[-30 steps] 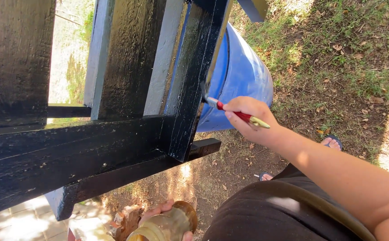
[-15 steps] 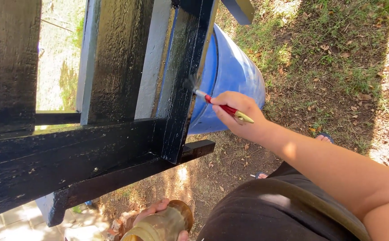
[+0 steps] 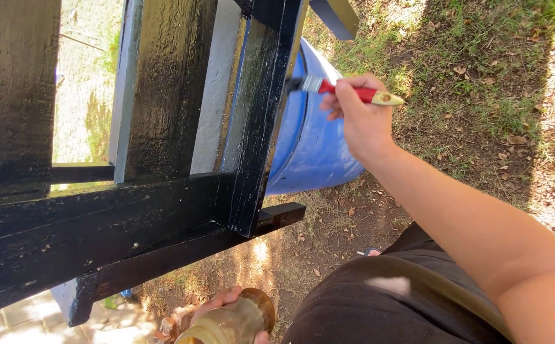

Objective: A person is painting a wooden chair with black paint using a paintbrush in an outdoor setting.

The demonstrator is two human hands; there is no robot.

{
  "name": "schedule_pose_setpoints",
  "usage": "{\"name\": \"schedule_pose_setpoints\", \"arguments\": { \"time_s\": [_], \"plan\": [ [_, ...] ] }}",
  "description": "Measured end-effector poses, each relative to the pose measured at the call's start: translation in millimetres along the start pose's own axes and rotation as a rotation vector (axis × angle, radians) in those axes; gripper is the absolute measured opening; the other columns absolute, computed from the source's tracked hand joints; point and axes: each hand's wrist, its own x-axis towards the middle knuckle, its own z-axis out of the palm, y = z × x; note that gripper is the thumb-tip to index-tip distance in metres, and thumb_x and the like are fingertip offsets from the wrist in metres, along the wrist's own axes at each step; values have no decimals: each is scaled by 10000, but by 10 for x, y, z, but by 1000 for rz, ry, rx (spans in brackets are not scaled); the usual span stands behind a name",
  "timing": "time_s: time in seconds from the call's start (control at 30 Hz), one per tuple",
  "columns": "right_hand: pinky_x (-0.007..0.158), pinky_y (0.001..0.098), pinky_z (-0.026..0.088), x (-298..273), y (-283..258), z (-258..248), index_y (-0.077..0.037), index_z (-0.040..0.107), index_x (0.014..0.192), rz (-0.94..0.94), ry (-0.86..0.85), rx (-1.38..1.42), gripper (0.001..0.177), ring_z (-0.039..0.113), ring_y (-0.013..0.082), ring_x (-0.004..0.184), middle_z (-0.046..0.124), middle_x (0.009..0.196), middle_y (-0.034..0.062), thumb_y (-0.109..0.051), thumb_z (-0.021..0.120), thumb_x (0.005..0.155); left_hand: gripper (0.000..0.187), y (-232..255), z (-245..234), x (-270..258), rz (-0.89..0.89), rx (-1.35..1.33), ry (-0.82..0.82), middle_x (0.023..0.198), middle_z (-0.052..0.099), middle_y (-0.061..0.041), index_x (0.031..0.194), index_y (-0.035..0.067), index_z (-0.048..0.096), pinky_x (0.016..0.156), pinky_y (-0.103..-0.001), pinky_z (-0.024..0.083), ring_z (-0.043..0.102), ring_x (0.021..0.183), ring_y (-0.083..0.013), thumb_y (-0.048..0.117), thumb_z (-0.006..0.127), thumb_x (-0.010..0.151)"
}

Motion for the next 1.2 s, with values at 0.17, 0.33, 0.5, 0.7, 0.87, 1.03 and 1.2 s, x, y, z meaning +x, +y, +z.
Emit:
{"name": "schedule_pose_setpoints", "arguments": {
  "time_s": [0.17, 0.33, 0.5, 0.7, 0.87, 1.03, 1.2],
  "plan": [
    [587, 235, 642, -1, -83, -61, -23, 546, 1018, -271, 169, 35, 39, 744, 169, 744, 713, 878, 148, -59, 550, 1004, 975, 76, -5, -21, -205, -87, -12, 1215, 718, -88, 1134, 15, 594, 1001, -319, 464, 693, 1168, -199, 174, 929, 232],
    [459, 174, 479, -447, 284, -41, -57, 647, 833, -190, -211, -219, 151, 638, 104, 595, 715, 759, 89, -26, 575, 962, 915, 233, 108, 22, -270, -186, -9, 1201, 684, -96, 1206, 60, 606, 948, -349, 441, 656, 1116, -231, 241, 812, 333],
    [468, 208, 537, -508, 320, -161, -10, 682, 862, -54, -170, -185, 113, 668, 145, 598, 720, 733, 121, 13, 590, 924, 949, -103, 58, 13, 425, -329, -125, 1186, 689, -92, 1296, 32, 526, 1134, -386, 432, 623, 1233, -258, 298, 963, 496],
    [523, 252, 562, -415, 302, -64, -18, 570, 961, -336, -52, -8, 46, 671, 192, 621, 691, 774, 169, 10, 551, 993, 844, -45, 88, -18, 217, -80, -41, 1128, 721, -105, 1085, 7, 618, 1056, -337, 493, 697, 1144, -235, 287, 938, 356],
    [497, 253, 579, -537, 223, -109, -10, 627, 892, -142, -148, -56, 120, 688, 190, 598, 695, 728, 144, -24, 551, 983, 908, 86, 62, -87, 276, -106, -60, 1147, 696, -116, 1172, 35, 552, 1099, -374, 471, 675, 1181, -268, 247, 955, 387],
    [544, 266, 582, -428, 172, -73, -15, 551, 960, -225, 12, 65, 46, 690, 205, 638, 689, 779, 173, 2, 532, 998, 886, 127, -31, -60, -23, -20, -113, 1162, 737, -70, 1116, 61, 654, 995, -348, 494, 708, 1135, -210, 280, 934, 304],
    [503, 193, 547, -652, 134, 58, -5, 627, 919, 29, -196, -226, 98, 655, 140, 610, 716, 784, 114, 23, 543, 961, 886, 138, 10, 43, -97, 124, -77, 1177, 774, -53, 1016, 50, 741, 1072, -292, 452, 720, 1162, -174, 246, 975, 184]
  ]
}}
